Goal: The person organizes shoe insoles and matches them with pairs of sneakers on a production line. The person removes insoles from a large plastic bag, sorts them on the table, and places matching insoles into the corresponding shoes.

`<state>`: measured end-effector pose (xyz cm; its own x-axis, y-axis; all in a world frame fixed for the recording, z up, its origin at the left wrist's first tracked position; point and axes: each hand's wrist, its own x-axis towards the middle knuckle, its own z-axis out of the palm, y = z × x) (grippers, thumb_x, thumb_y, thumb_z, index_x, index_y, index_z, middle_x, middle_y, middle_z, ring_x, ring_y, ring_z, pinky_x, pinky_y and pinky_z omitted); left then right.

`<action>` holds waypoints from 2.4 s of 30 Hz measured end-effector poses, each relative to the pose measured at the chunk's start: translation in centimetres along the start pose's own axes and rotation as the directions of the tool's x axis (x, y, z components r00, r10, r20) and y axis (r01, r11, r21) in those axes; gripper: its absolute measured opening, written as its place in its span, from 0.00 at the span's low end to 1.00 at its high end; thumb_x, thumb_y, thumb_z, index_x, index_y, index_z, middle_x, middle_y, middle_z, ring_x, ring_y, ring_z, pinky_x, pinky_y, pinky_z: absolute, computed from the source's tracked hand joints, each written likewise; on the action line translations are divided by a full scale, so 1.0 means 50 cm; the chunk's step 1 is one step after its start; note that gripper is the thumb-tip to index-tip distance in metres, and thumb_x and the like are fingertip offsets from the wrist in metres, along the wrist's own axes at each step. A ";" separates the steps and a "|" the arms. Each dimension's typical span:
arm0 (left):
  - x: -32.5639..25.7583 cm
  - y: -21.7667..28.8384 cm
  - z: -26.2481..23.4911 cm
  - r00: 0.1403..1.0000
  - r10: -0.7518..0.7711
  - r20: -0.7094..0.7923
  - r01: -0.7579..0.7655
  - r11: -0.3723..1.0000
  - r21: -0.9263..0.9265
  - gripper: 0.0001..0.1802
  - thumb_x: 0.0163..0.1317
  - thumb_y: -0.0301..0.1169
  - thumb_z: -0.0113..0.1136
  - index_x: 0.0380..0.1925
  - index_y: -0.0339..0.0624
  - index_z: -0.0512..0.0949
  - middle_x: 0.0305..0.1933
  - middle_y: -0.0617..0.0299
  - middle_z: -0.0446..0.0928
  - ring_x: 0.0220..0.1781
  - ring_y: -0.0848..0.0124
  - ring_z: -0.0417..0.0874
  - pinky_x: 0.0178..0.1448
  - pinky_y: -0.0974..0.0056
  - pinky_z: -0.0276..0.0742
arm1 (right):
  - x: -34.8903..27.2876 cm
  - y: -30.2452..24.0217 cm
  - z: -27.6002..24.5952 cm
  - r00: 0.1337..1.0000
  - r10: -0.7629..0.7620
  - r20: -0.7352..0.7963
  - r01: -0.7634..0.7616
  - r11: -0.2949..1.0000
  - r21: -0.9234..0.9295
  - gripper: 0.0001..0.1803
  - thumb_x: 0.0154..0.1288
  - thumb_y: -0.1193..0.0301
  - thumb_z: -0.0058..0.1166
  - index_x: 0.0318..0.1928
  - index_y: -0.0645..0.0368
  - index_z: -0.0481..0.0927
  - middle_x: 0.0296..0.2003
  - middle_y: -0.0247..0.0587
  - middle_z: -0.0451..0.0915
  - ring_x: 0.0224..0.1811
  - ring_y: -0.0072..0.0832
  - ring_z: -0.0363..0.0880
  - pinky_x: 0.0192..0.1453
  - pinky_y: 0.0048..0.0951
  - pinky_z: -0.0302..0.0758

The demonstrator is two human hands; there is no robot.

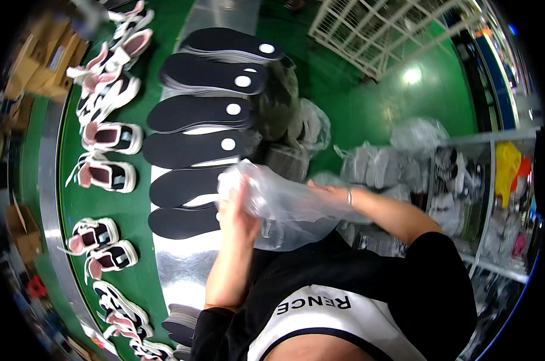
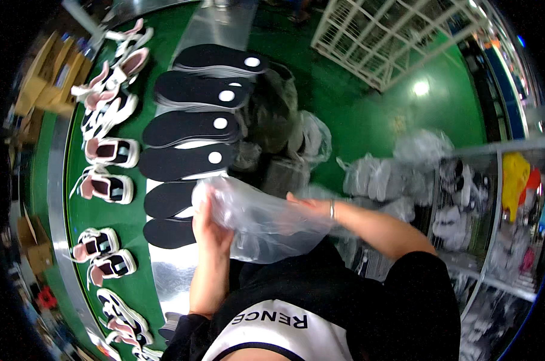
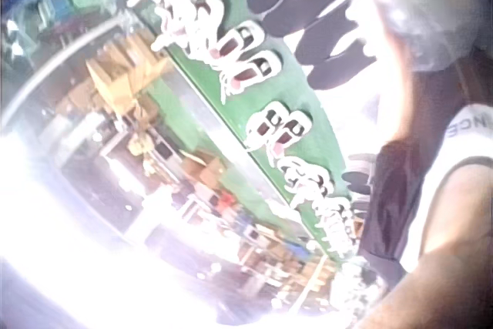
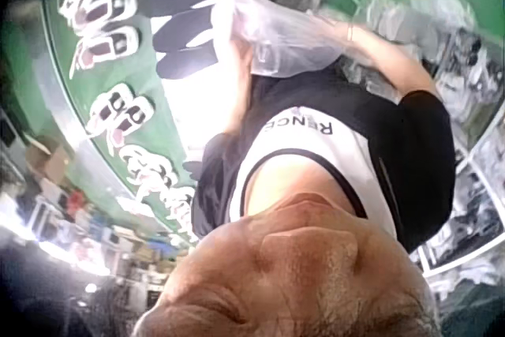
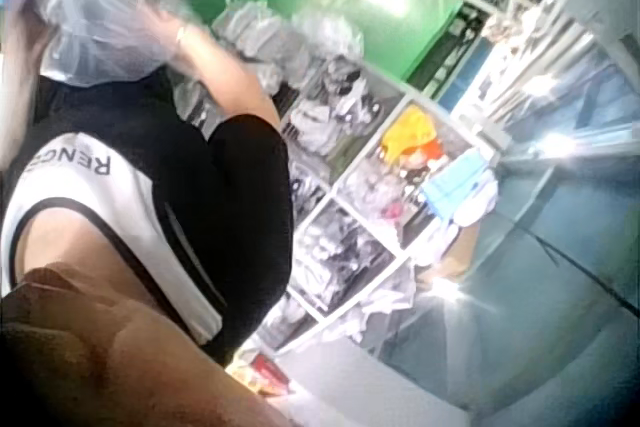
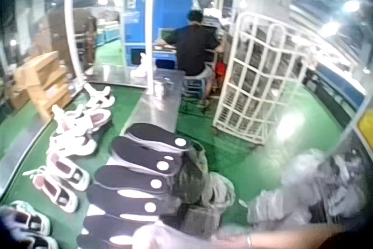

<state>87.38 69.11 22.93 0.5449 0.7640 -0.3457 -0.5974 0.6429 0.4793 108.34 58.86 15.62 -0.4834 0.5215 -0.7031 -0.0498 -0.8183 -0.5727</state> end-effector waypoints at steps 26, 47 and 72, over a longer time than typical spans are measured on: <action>-0.076 -0.837 0.431 0.255 -0.967 0.017 0.859 0.234 0.456 0.18 0.55 0.35 0.47 0.43 0.37 0.68 0.42 0.55 0.72 0.42 0.63 0.74 0.49 0.58 0.70 | -0.614 0.508 -0.068 0.024 -0.348 -0.937 0.371 0.874 -0.314 0.41 0.41 0.71 0.54 0.57 0.66 0.50 0.52 0.50 0.61 0.56 0.34 0.59 0.57 0.32 0.58; 0.263 -1.066 0.581 0.133 -0.938 -0.319 0.931 0.008 0.366 0.15 0.52 0.34 0.50 0.39 0.39 0.71 0.36 0.54 0.74 0.35 0.61 0.76 0.41 0.57 0.74 | -0.762 0.442 -0.412 -0.158 -0.436 -0.886 -0.065 0.900 -0.431 0.34 0.45 0.66 0.55 0.54 0.61 0.60 0.54 0.54 0.56 0.54 0.43 0.60 0.55 0.36 0.61; 0.629 -1.540 0.646 0.624 -0.753 -0.207 0.691 0.410 0.595 0.05 0.52 0.28 0.50 0.29 0.40 0.68 0.25 0.64 0.67 0.27 0.76 0.67 0.30 0.72 0.65 | -0.785 0.471 -0.933 -0.309 -0.329 -0.892 -0.317 0.920 -0.230 0.14 0.48 0.74 0.50 0.38 0.63 0.72 0.43 0.51 0.69 0.45 0.40 0.67 0.51 0.34 0.63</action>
<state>169.52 41.84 1.20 0.6684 0.0042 -0.7438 0.4822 0.7590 0.4375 166.91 30.41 10.09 0.9457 0.3237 0.0299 0.3080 -0.8627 -0.4011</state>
